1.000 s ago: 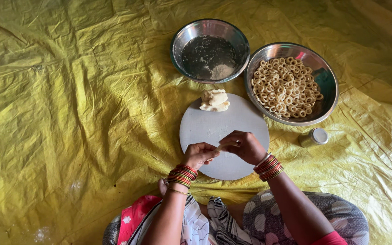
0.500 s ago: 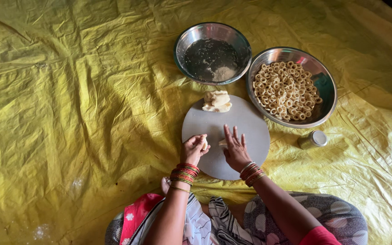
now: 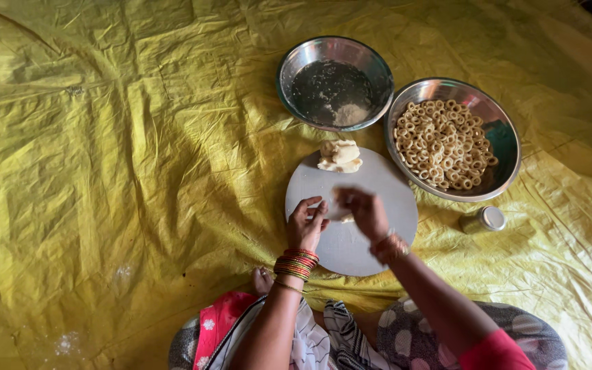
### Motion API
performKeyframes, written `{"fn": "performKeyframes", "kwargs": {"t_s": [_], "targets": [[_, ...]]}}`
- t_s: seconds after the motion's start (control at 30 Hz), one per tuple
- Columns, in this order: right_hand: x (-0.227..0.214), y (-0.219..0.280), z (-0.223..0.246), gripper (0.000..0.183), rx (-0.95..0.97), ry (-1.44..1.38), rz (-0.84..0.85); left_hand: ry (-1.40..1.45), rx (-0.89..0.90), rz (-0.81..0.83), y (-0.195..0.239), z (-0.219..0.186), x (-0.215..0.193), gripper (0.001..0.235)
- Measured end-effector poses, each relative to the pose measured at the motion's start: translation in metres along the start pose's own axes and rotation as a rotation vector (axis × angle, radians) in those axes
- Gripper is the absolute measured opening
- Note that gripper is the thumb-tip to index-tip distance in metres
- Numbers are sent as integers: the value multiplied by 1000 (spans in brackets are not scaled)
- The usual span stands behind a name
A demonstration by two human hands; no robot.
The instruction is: The person sits on a yellow tarp and shapes small pieces of dough into ring-shaped snacks. They roll the dough into thin strips, join the ends to form loops, and place the finished pieces into a metal bowl. The process is repeated continuously.
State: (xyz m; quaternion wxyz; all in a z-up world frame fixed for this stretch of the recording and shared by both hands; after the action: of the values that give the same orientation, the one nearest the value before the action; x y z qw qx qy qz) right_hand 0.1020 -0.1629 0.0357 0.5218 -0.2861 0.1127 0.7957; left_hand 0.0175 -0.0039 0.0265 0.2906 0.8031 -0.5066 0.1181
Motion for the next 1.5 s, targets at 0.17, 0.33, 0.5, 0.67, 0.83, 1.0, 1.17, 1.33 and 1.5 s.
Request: {"fn": "performKeyframes", "kwargs": {"t_s": [0.17, 0.33, 0.5, 0.67, 0.83, 1.0, 1.17, 1.33, 1.5], "targets": [[-21, -76, 8, 38, -142, 663, -392, -52, 57, -27, -3, 3, 1, 32], [-11, -82, 18, 64, -598, 1044, -245, -173, 159, -55, -8, 1, -4, 28], [-22, -88, 14, 75, 88, 815, 103, -367, 113, -98, -6, 2, 0, 27], [-43, -84, 4, 86, 45, 753, -109, -200, 251, -101, -9, 3, 0, 27], [1, -52, -15, 111, 60, 1237, 20, -118, 384, -90, -11, 4, 2, 28], [62, 48, -9, 106, 210, 1067, 37, -108, 263, -121, -1, -23, 5, 35], [73, 121, 10, 104, 215, 983, 302, 71, 214, -65, 31, -77, 25, 41], [73, 133, 16, 102, 172, 969, 290, 183, 457, 48, 89, -157, 39, 43], [64, 48, -4, 101, 280, 1141, 117, 69, 623, 138, 161, -236, 24, 44]]}}
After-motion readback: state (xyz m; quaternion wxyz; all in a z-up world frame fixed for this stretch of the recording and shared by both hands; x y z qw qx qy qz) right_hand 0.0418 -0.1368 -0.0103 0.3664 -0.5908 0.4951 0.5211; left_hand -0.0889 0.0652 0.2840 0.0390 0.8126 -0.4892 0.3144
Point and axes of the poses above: each hand's wrist, its own y-axis away from the middle knuckle, its own x-axis out of the palm, z = x × y, the point moved 1 cm from there along -y, towards the middle knuckle, and after that the axes turned 13 degrees about y, right-handed, at the moved point
